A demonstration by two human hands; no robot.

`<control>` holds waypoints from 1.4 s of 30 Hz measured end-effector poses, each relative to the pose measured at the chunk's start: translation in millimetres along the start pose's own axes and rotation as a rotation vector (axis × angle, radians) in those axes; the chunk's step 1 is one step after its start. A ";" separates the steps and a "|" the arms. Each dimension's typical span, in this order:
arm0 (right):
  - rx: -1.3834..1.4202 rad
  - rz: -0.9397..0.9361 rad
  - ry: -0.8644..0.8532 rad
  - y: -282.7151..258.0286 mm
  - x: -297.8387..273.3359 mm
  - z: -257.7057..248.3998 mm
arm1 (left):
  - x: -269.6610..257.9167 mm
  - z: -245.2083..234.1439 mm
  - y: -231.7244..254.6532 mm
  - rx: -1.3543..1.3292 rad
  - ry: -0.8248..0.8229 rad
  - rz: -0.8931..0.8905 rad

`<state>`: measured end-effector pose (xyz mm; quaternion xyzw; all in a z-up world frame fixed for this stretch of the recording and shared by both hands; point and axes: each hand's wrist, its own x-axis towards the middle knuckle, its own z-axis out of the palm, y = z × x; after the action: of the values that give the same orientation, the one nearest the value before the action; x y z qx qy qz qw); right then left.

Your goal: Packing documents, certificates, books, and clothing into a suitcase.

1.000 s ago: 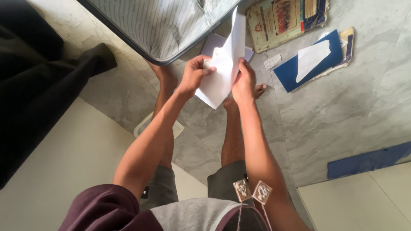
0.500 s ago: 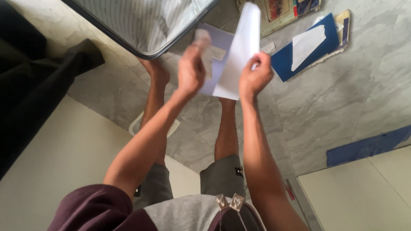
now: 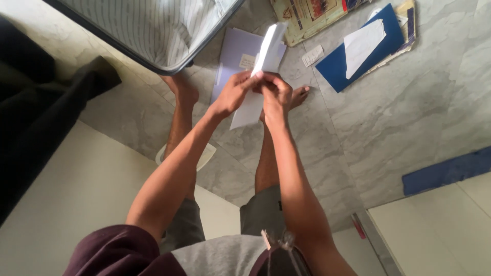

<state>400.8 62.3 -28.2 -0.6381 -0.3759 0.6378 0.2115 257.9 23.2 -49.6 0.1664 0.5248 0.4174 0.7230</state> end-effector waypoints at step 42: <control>-0.231 0.111 0.124 115.6 5.4 -121.4 | 12.5 -11.2 -86.4 0.426 0.224 -0.205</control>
<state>542.6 19.2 -106.6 -0.7162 -0.3970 0.5604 0.1240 286.2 -20.8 -120.4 0.2137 0.6915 0.2381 0.6476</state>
